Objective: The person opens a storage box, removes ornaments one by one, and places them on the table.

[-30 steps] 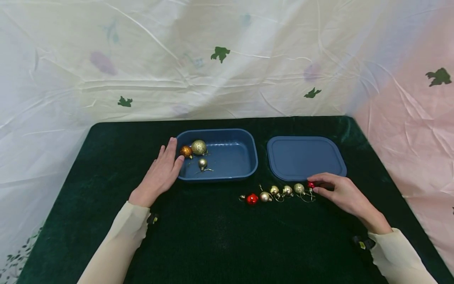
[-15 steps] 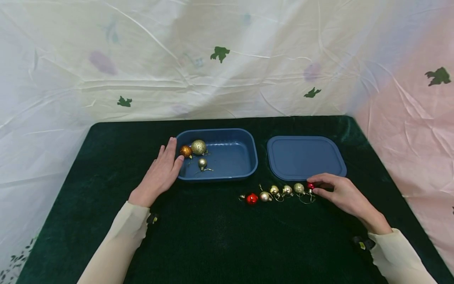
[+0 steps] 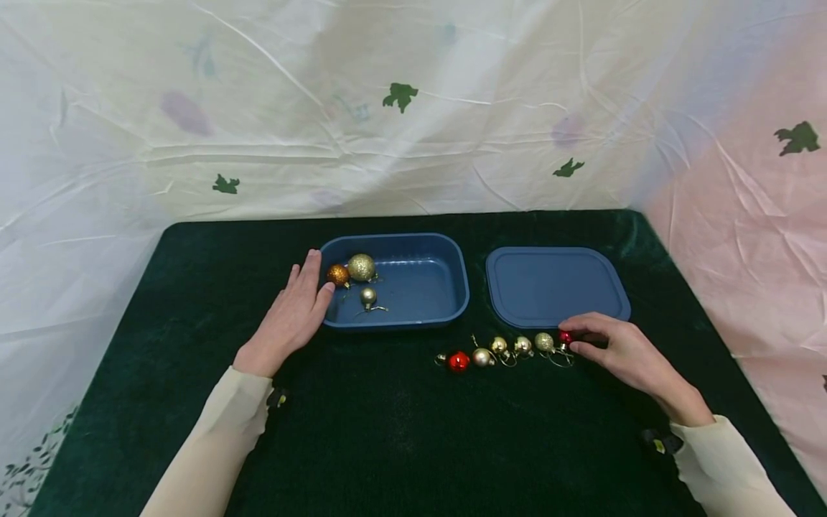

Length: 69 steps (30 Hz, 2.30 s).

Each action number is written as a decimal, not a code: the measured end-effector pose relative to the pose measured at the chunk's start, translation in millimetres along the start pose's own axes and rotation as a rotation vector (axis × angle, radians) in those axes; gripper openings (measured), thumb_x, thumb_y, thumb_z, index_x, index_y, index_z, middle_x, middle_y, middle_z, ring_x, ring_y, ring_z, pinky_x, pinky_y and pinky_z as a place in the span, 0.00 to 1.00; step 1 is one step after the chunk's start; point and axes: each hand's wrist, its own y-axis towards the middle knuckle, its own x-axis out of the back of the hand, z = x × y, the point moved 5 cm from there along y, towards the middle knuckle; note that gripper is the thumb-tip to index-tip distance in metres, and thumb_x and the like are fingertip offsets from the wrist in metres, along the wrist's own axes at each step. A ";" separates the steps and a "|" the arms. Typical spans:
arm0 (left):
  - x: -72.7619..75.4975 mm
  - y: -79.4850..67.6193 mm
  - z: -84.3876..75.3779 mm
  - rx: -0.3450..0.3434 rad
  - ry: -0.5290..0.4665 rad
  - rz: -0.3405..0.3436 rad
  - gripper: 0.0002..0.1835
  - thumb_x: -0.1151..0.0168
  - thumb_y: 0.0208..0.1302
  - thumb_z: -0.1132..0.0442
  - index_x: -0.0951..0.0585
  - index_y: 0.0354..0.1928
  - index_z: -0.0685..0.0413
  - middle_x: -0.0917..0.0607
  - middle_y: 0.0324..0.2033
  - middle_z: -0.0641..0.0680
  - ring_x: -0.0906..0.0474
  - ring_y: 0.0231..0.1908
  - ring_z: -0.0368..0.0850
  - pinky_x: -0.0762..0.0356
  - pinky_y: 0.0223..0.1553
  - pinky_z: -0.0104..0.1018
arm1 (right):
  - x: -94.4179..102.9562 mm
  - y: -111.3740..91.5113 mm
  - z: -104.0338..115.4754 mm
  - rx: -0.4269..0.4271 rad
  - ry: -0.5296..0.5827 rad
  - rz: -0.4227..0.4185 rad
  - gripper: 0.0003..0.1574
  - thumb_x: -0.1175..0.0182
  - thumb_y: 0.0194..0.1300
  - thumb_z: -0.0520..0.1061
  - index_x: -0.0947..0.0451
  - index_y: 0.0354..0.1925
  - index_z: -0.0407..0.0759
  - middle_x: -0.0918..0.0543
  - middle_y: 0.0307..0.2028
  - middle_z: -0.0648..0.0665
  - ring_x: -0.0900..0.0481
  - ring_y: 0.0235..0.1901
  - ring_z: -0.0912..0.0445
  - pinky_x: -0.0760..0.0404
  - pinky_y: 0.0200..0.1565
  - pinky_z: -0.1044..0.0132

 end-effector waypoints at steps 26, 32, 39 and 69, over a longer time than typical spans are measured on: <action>0.5 -0.3 0.1 -0.005 -0.007 -0.004 0.40 0.70 0.82 0.39 0.70 0.83 0.48 0.67 0.82 0.57 0.68 0.80 0.66 0.59 0.74 0.72 | 20.3 13.4 50.1 -0.019 0.104 -0.221 0.14 0.39 0.76 0.40 0.13 0.53 0.54 0.13 0.50 0.55 0.21 0.51 0.71 0.29 0.52 0.84; -0.2 0.8 -2.2 -0.012 -0.006 -0.007 0.40 0.71 0.82 0.39 0.69 0.83 0.50 0.66 0.82 0.58 0.67 0.79 0.67 0.58 0.73 0.73 | 20.2 23.6 71.4 0.050 0.157 -0.286 0.15 0.40 0.75 0.37 0.12 0.49 0.53 0.12 0.48 0.54 0.19 0.48 0.67 0.27 0.46 0.80; -2.0 2.7 -3.4 -0.011 -0.004 -0.008 0.40 0.70 0.82 0.39 0.69 0.83 0.50 0.65 0.82 0.59 0.66 0.79 0.68 0.58 0.73 0.73 | 15.2 43.1 107.3 0.161 0.255 -0.294 0.14 0.40 0.73 0.33 0.12 0.49 0.46 0.12 0.47 0.52 0.19 0.52 0.64 0.25 0.54 0.76; -1.8 2.8 -3.4 -0.013 0.038 -0.033 0.39 0.71 0.83 0.40 0.66 0.83 0.50 0.66 0.83 0.56 0.71 0.79 0.67 0.58 0.72 0.76 | -47.0 163.4 187.7 0.356 0.238 0.008 0.13 0.38 0.75 0.47 0.14 0.53 0.45 0.13 0.49 0.49 0.17 0.48 0.58 0.17 0.48 0.61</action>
